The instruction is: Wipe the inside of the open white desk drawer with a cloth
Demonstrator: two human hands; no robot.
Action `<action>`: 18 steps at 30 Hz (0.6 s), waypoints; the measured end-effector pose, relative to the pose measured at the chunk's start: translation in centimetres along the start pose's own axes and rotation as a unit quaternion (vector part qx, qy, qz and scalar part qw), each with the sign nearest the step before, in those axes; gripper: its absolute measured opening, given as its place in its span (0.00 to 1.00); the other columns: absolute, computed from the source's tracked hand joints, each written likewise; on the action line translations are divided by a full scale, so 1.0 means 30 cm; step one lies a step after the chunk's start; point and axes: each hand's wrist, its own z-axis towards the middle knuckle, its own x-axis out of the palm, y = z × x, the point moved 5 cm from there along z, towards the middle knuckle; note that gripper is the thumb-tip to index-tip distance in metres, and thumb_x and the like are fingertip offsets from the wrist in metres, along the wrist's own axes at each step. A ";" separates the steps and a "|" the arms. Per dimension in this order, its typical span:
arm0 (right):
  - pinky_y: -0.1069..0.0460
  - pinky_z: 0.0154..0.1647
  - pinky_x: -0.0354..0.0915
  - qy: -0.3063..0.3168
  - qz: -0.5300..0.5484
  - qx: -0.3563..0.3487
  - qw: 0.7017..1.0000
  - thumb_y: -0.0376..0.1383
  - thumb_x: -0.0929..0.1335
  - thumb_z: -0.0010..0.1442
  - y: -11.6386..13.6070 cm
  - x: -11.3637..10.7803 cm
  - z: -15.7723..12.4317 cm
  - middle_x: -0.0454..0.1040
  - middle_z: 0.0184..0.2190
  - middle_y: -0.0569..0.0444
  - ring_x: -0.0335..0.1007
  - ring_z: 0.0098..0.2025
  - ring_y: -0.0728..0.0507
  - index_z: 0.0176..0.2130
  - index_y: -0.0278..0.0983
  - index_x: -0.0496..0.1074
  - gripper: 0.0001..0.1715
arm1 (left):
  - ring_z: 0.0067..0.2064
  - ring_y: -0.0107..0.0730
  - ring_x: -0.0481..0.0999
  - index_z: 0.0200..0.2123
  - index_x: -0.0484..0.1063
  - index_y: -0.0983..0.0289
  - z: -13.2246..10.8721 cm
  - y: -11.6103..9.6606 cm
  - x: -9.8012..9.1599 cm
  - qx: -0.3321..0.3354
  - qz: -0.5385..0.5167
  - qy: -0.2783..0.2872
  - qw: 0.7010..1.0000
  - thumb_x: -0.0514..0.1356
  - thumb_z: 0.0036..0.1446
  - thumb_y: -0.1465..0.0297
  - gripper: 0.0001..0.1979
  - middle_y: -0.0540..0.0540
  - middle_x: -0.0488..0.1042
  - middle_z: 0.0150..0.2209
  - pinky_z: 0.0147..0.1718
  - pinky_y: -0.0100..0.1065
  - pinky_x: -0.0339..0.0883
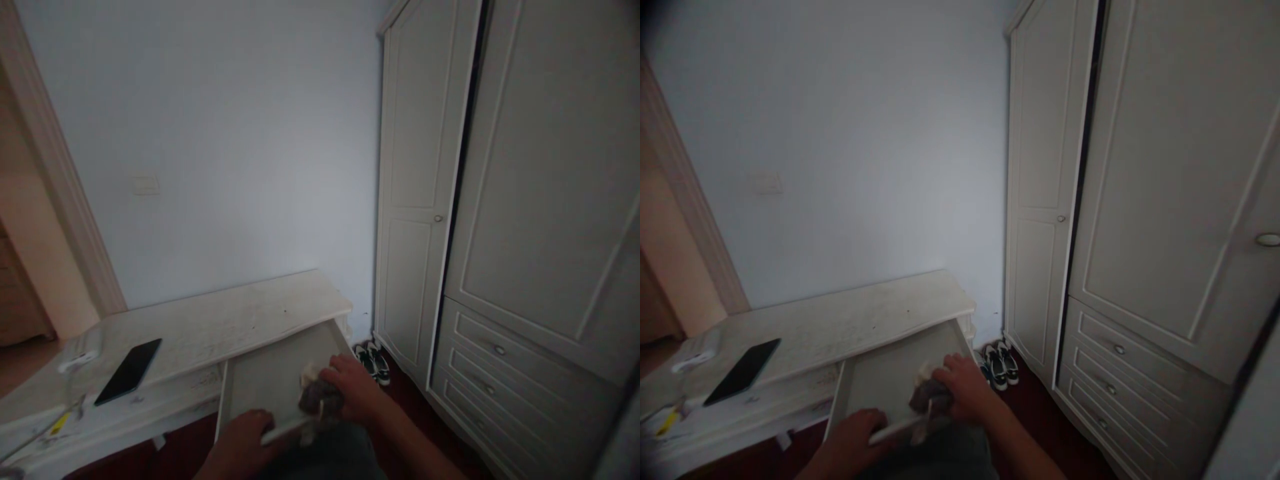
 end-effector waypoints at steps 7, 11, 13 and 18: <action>0.40 0.53 0.67 -0.209 0.275 0.175 0.922 0.48 0.74 0.55 -0.308 -0.055 -0.127 0.77 0.48 0.48 0.72 0.50 0.33 0.51 0.41 0.73 0.27 | 0.52 0.47 0.79 0.45 0.79 0.56 0.010 0.012 0.019 0.004 0.008 0.011 1.000 0.54 0.63 0.44 0.26 0.58 0.82 0.49 0.51 0.40 0.66; 0.39 0.53 0.69 -0.230 0.436 0.193 0.848 0.49 0.77 0.50 -0.369 0.052 -0.067 0.80 0.45 0.50 0.76 0.48 0.33 0.49 0.40 0.74 0.29 | 0.52 0.47 0.80 0.45 0.79 0.57 0.009 0.007 0.016 0.003 0.021 0.011 1.000 0.54 0.63 0.46 0.25 0.59 0.83 0.49 0.50 0.40 0.66; 0.39 0.51 0.70 -0.252 0.498 0.220 0.800 0.49 0.78 0.48 -0.415 0.085 -0.023 0.81 0.42 0.50 0.77 0.46 0.33 0.47 0.39 0.76 0.30 | 0.52 0.48 0.80 0.46 0.80 0.58 0.010 0.003 0.015 0.007 0.026 0.011 1.000 0.53 0.63 0.46 0.26 0.59 0.82 0.49 0.51 0.41 0.66; 0.40 0.48 0.73 -0.322 0.565 0.289 0.702 0.52 0.79 0.44 -0.543 0.142 0.121 0.83 0.41 0.48 0.79 0.45 0.32 0.47 0.38 0.77 0.35 | 0.51 0.48 0.80 0.45 0.79 0.58 0.014 0.009 0.026 0.014 0.032 0.008 0.999 0.54 0.63 0.46 0.25 0.59 0.82 0.48 0.50 0.42 0.67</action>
